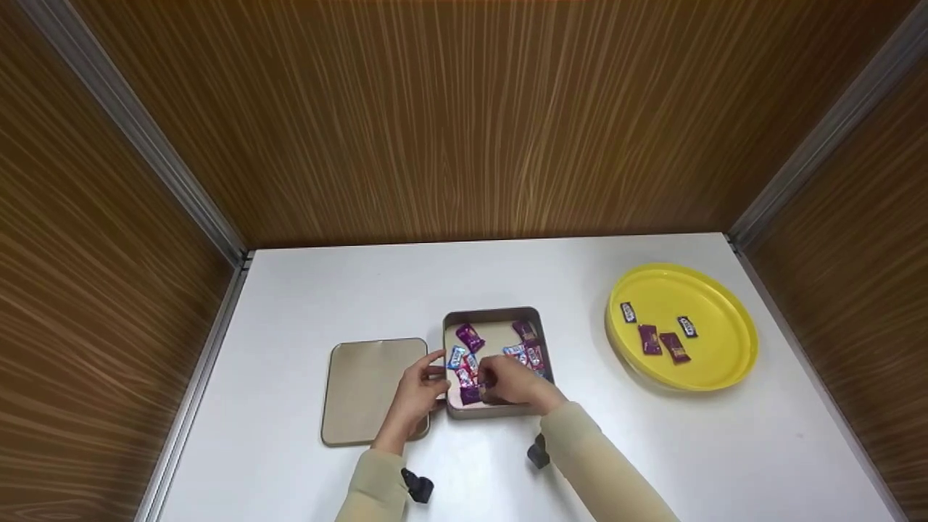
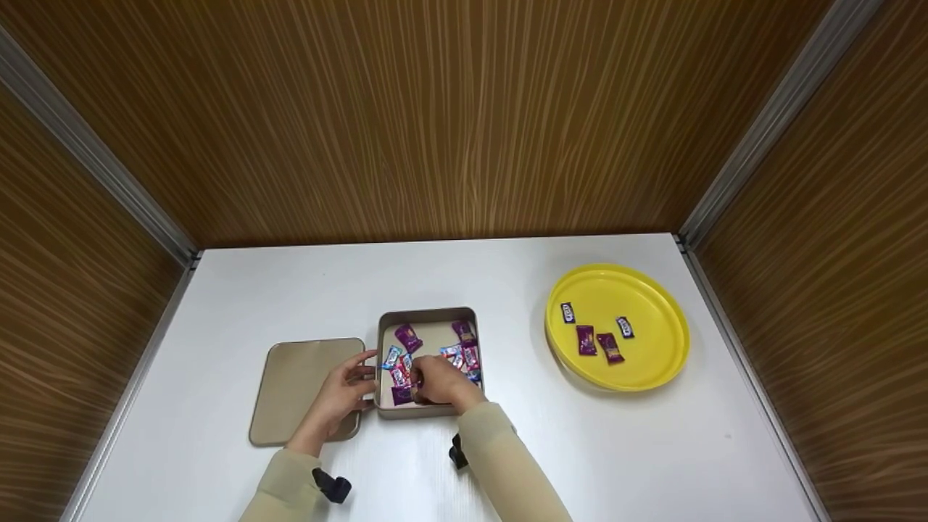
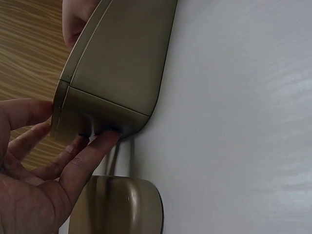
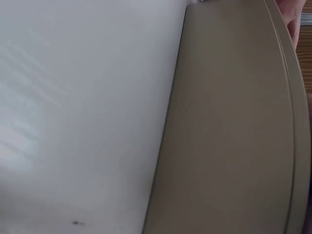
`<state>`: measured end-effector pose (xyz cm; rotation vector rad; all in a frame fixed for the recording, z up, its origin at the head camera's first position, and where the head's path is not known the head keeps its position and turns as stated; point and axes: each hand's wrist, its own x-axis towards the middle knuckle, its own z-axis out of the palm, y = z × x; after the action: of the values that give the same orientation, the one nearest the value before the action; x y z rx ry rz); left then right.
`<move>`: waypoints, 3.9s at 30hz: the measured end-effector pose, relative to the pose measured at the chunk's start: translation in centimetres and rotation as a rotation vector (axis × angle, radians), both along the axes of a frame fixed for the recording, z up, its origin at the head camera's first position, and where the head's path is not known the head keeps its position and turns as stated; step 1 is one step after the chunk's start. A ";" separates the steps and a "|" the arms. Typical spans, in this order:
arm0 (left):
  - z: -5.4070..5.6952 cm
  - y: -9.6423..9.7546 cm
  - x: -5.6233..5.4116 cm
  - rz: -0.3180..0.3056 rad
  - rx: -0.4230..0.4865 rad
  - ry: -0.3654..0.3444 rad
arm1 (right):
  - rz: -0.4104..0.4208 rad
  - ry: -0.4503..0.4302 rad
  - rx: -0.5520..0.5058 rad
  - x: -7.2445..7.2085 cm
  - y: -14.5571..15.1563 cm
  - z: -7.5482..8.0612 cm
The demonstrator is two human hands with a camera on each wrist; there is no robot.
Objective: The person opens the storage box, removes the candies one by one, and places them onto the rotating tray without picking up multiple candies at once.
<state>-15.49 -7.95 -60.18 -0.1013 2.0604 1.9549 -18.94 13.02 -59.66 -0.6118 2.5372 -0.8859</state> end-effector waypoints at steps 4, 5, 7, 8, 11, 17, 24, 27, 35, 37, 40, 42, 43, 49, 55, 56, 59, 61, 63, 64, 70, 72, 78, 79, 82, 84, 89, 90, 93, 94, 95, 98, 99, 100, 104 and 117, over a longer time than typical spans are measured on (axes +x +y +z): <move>0.0 0.0 0.0 0.000 -0.002 0.006 | -0.002 -0.014 -0.009 0.0 0.2 0.1; 0.1 0.0 0.0 0.002 -0.002 0.006 | -0.002 -0.014 -0.007 0.1 0.3 0.1; 0.1 0.0 0.0 0.007 0.000 -0.001 | 0.002 -0.010 -0.012 0.1 0.3 0.2; 0.1 0.1 0.0 0.008 0.002 -0.004 | 0.002 -0.011 -0.013 0.2 0.4 0.2; 0.1 0.1 0.0 0.012 0.009 -0.014 | -0.001 -0.018 -0.025 0.3 0.5 0.3; 0.1 0.0 0.0 0.012 0.006 -0.022 | -0.006 0.007 -0.042 0.6 1.0 0.5; 0.3 0.0 0.1 0.001 0.006 -0.028 | -0.036 0.010 -0.059 0.8 1.5 0.8; 0.2 -0.1 0.0 -0.002 0.006 -0.022 | -0.038 0.013 -0.076 0.9 1.9 1.1; 0.5 0.0 0.1 0.001 0.007 -0.028 | -0.059 0.046 -0.109 1.2 3.1 1.6; 0.5 0.0 0.2 0.005 0.011 -0.032 | -0.067 0.052 -0.117 1.2 3.4 1.7; 0.5 0.0 0.2 0.009 0.013 -0.034 | -0.074 0.064 -0.130 1.3 3.8 2.1; 0.4 0.0 0.1 0.009 0.013 -0.035 | -0.071 0.079 -0.136 1.5 4.0 2.4; 0.4 0.0 0.1 0.010 0.012 -0.035 | -0.069 0.088 -0.139 1.6 4.1 2.7; 0.2 0.0 -0.1 0.007 0.010 -0.040 | -0.071 0.112 -0.153 2.3 4.9 4.0; 0.1 0.0 -0.2 0.008 0.018 -0.052 | -0.113 0.091 -0.180 2.8 6.1 4.6; 0.1 0.0 -0.2 0.008 0.015 -0.052 | -0.125 0.086 -0.184 2.9 6.4 4.7; 0.2 0.0 -0.2 0.009 0.013 -0.059 | -0.160 0.088 -0.186 2.9 7.2 4.9; 0.3 0.0 -0.1 0.010 0.011 -0.061 | -0.192 0.089 -0.183 3.0 7.8 5.0; 0.4 0.1 -0.1 0.010 0.010 -0.059 | -0.227 0.092 -0.186 3.0 8.4 5.2; 0.3 0.1 -0.1 0.009 0.011 -0.057 | -0.247 0.094 -0.192 3.0 8.8 5.3; 0.3 0.1 0.0 0.010 0.011 -0.042 | -0.374 0.091 -0.247 3.2 11.0 5.9; 0.3 0.1 0.0 0.013 0.009 -0.046 | -0.433 0.087 -0.251 3.3 11.7 6.1; 0.1 0.2 0.0 0.016 0.008 -0.053 | -0.655 0.068 -0.263 3.3 14.7 6.0; 0.1 0.2 0.0 0.017 0.006 -0.055 | -0.688 0.065 -0.266 3.3 15.2 5.9; 0.2 0.2 0.1 0.022 0.003 -0.059 | -0.776 0.063 -0.269 3.4 16.9 5.6; 0.3 0.2 0.1 0.025 0.007 -0.060 | -0.843 0.058 -0.275 3.5 17.9 5.5; 0.3 0.1 0.1 0.021 0.021 -0.053 | -1.035 0.071 -0.317 3.6 19.9 4.9; 0.2 0.1 0.1 0.021 0.019 -0.051 | -1.073 0.073 -0.319 3.6 20.3 4.8; 0.2 0.1 0.1 0.022 0.016 -0.052 | -1.171 0.055 -0.319 3.7 21.3 4.5; 0.2 0.2 0.1 0.022 0.014 -0.053 | -1.196 0.050 -0.329 3.7 21.6 4.4; 0.2 0.2 0.1 0.022 0.014 -0.052 | -1.216 0.038 -0.334 3.8 22.0 4.4; 0.2 0.2 0.1 0.024 0.013 -0.051 | -1.259 0.021 -0.360 3.8 22.9 4.2; 0.2 0.2 0.1 0.025 0.013 -0.049 | -1.271 0.017 -0.361 3.8 23.2 4.2; 0.2 0.2 0.1 0.027 0.014 -0.049 | -1.283 0.010 -0.368 3.8 23.4 4.1; 0.2 0.2 0.1 0.028 0.015 -0.047 | -1.323 0.001 -0.379 3.8 24.2 4.0; 0.2 0.1 0.0 0.024 -0.004 -0.051 | -1.368 -0.001 -0.338 2.6 25.0 3.4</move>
<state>-15.51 -7.81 -59.97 -0.1756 2.0408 1.9414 -16.38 38.03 -56.25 1.2395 2.5815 -1.6669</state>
